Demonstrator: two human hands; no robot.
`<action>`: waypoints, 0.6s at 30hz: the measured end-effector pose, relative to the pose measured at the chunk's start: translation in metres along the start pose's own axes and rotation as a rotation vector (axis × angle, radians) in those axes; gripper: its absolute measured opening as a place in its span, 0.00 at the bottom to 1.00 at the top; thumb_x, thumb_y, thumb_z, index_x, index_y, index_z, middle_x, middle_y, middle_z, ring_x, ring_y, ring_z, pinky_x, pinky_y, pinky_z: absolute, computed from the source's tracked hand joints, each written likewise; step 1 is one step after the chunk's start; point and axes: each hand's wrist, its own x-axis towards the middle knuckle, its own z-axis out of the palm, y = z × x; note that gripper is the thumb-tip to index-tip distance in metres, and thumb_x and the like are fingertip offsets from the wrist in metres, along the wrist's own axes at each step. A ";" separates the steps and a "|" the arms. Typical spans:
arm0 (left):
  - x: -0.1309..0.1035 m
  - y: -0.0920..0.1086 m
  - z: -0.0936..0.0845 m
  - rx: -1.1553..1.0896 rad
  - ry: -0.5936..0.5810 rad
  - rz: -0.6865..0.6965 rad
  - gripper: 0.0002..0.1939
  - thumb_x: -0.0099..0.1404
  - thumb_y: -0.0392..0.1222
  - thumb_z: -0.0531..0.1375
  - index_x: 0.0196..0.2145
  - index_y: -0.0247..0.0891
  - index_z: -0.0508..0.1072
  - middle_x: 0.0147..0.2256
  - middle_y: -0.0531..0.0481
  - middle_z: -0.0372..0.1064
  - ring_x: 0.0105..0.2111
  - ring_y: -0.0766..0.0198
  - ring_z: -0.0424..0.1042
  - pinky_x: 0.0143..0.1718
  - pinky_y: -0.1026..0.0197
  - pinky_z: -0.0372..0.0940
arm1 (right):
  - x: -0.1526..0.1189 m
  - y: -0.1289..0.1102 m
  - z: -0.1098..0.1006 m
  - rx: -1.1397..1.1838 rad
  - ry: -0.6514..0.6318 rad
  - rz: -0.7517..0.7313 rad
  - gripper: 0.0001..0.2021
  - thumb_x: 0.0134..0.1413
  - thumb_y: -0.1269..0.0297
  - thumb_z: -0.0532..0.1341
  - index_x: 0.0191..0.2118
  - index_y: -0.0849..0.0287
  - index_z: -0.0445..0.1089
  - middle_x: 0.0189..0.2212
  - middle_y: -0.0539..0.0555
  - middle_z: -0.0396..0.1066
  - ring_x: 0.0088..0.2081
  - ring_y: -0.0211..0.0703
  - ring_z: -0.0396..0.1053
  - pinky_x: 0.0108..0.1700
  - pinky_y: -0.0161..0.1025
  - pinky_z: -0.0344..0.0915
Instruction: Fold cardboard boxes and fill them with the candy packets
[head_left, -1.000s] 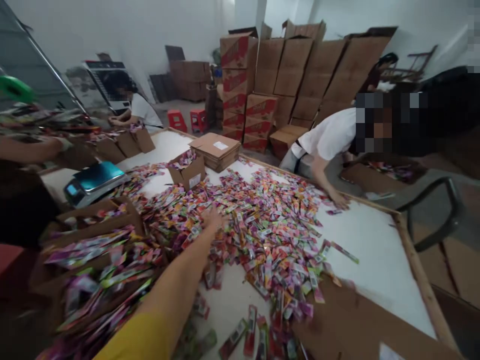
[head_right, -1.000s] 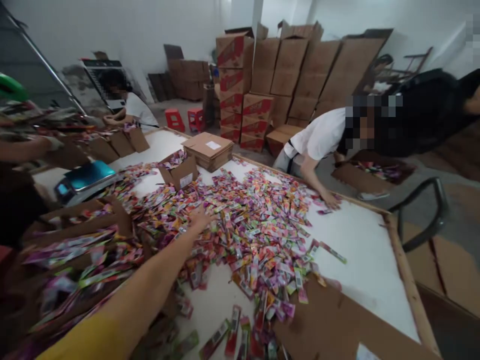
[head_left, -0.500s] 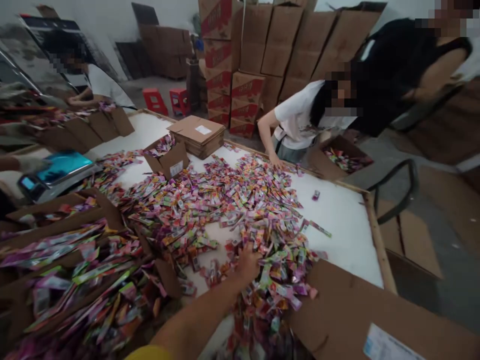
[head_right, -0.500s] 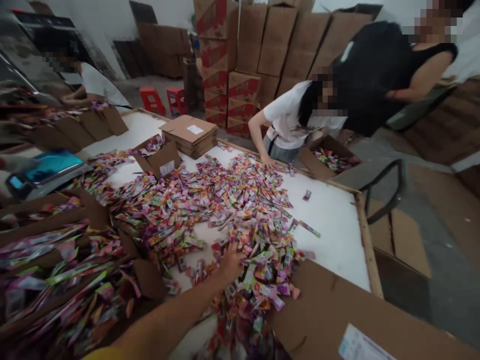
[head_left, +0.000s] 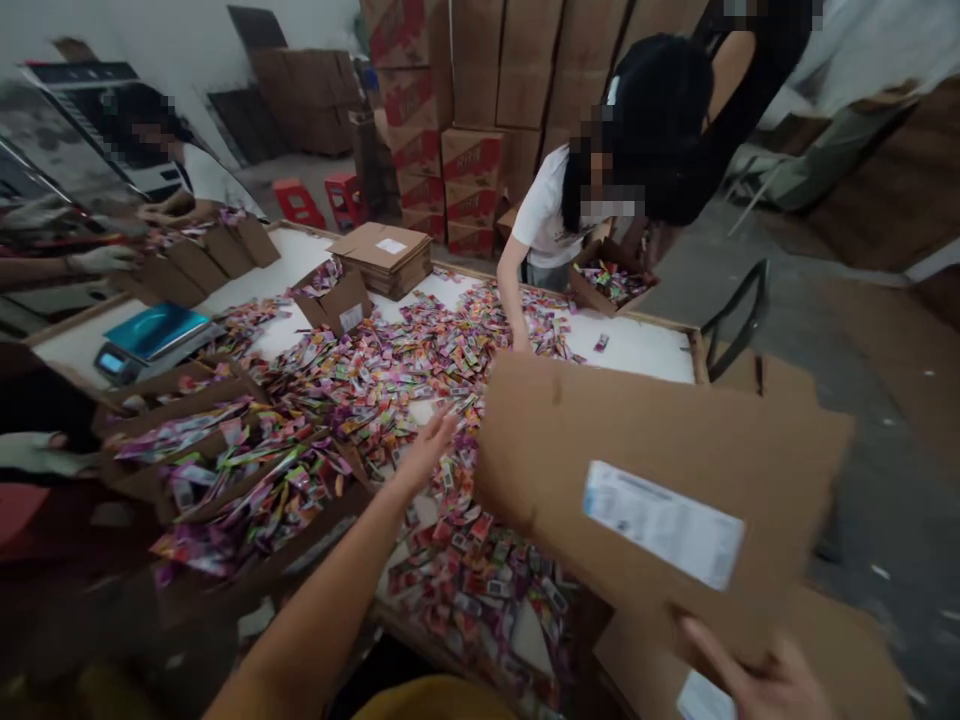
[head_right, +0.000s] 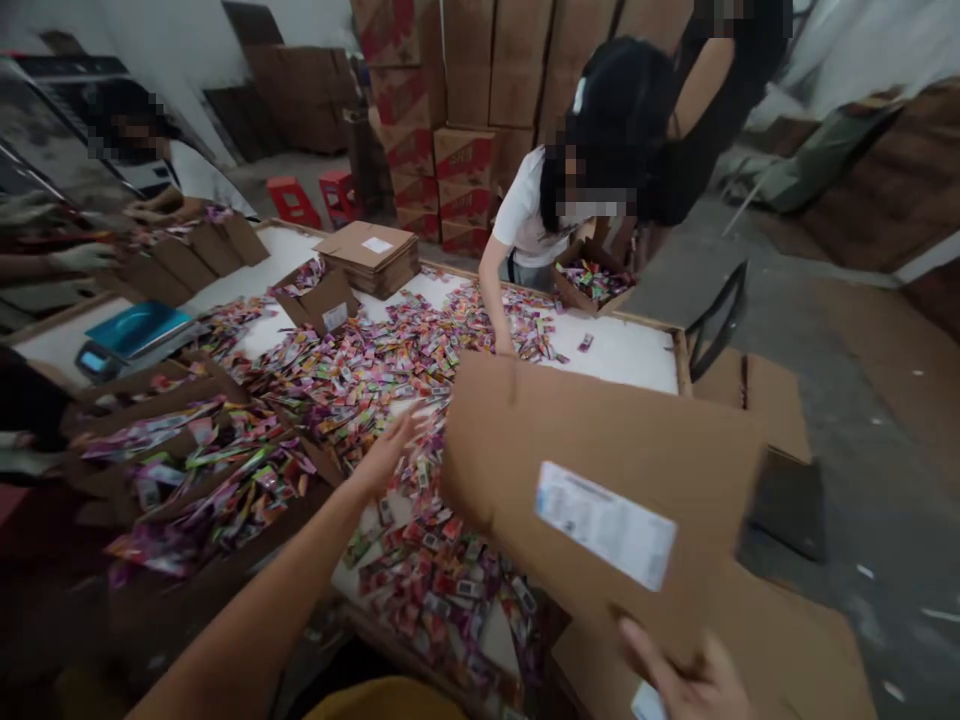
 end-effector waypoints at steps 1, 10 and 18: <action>0.001 0.014 0.003 -0.094 0.086 0.013 0.33 0.60 0.68 0.55 0.53 0.42 0.70 0.54 0.42 0.70 0.52 0.53 0.69 0.48 0.55 0.65 | -0.008 -0.001 0.018 0.018 -0.107 0.029 0.26 0.31 0.45 0.72 0.36 0.58 0.74 0.31 0.57 0.78 0.37 0.58 0.75 0.38 0.47 0.74; -0.050 -0.021 -0.027 0.136 0.228 -0.020 0.34 0.53 0.64 0.63 0.49 0.38 0.66 0.49 0.43 0.68 0.54 0.51 0.66 0.58 0.49 0.57 | -0.077 -0.028 0.106 0.352 -0.229 -0.089 0.22 0.45 0.43 0.65 0.38 0.57 0.78 0.39 0.58 0.78 0.44 0.54 0.74 0.50 0.46 0.70; -0.116 -0.038 -0.076 0.201 -0.069 0.098 0.51 0.56 0.57 0.64 0.68 0.42 0.42 0.70 0.38 0.38 0.70 0.50 0.36 0.69 0.46 0.37 | -0.097 -0.024 0.119 0.276 -0.170 0.031 0.26 0.45 0.39 0.62 0.33 0.60 0.80 0.36 0.57 0.79 0.43 0.57 0.73 0.49 0.48 0.67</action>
